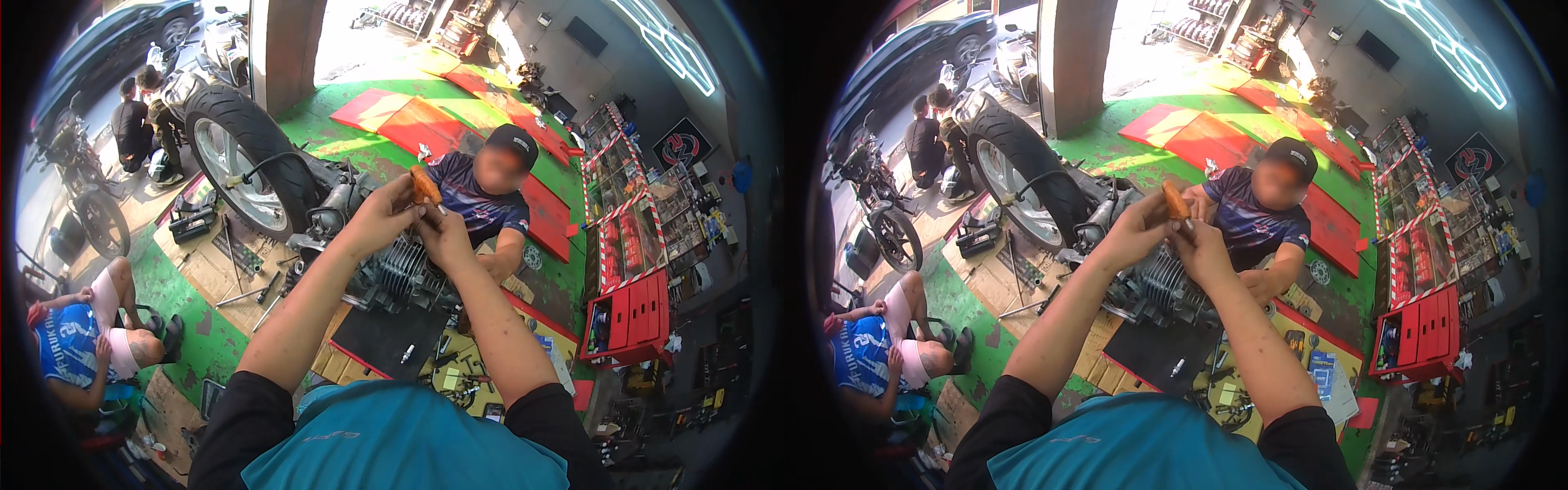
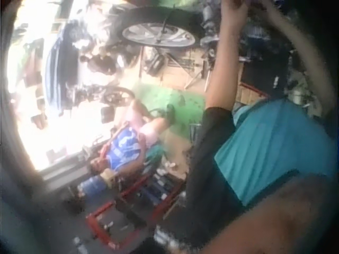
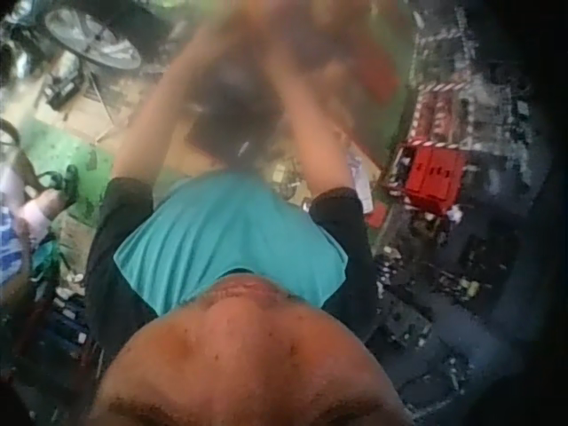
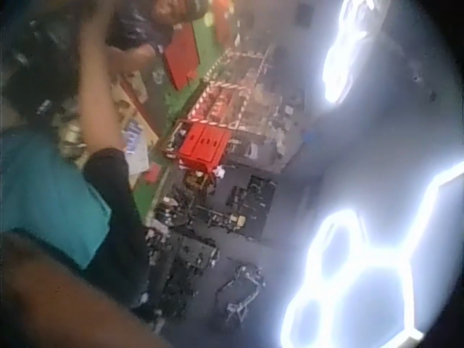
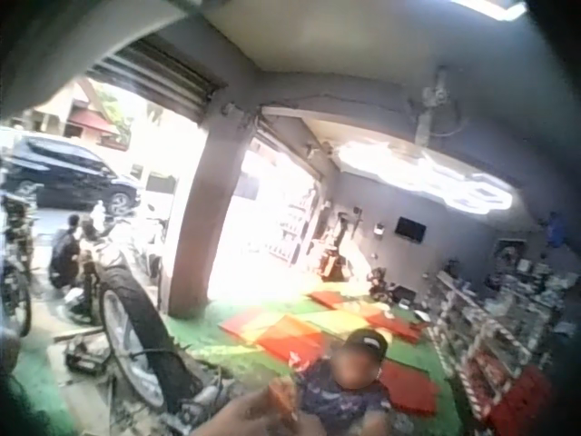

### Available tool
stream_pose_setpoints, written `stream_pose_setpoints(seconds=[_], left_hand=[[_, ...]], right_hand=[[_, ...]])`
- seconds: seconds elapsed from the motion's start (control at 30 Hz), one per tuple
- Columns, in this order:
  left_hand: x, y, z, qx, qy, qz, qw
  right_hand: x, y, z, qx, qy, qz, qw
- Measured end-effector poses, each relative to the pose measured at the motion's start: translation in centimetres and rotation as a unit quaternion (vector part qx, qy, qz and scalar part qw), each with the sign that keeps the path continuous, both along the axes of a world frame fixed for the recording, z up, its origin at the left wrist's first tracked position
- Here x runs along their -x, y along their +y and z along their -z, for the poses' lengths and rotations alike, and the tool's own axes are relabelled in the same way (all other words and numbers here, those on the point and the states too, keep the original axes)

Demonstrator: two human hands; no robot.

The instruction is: The person works on a disassembled motorcycle engine with a coworker. They use a screwdriver to tighten bolts on the engine casing and handle small components like a piston. The person also uses pliers to manipulate a small part.

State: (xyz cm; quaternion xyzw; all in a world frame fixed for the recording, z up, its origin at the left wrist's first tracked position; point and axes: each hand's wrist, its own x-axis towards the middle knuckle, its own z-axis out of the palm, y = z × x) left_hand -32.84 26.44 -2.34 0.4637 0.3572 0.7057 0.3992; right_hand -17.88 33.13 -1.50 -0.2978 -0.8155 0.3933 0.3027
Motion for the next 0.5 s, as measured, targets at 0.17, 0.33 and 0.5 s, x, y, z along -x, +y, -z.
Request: stream_pose_setpoints(seconds=[0.17, 0.33, 0.5], left_hand=[[1.2, 0.7, -0.3, 0.109, 0.051, 0.027, 0.992], [0.2, 1.3, -0.8, 0.104, 0.072, -0.079, 0.989], [0.0, 1.0, -0.3, 0.067, -0.013, 0.039, 0.997]], right_hand=[[-0.3, 2.2, 2.1, -0.200, -0.044, -0.015, 0.979], [0.8, 1.7, 2.9, -0.205, -0.025, 0.079, 0.975], [0.3, 1.0, 1.8, 0.007, 0.015, 0.073, 0.997]])
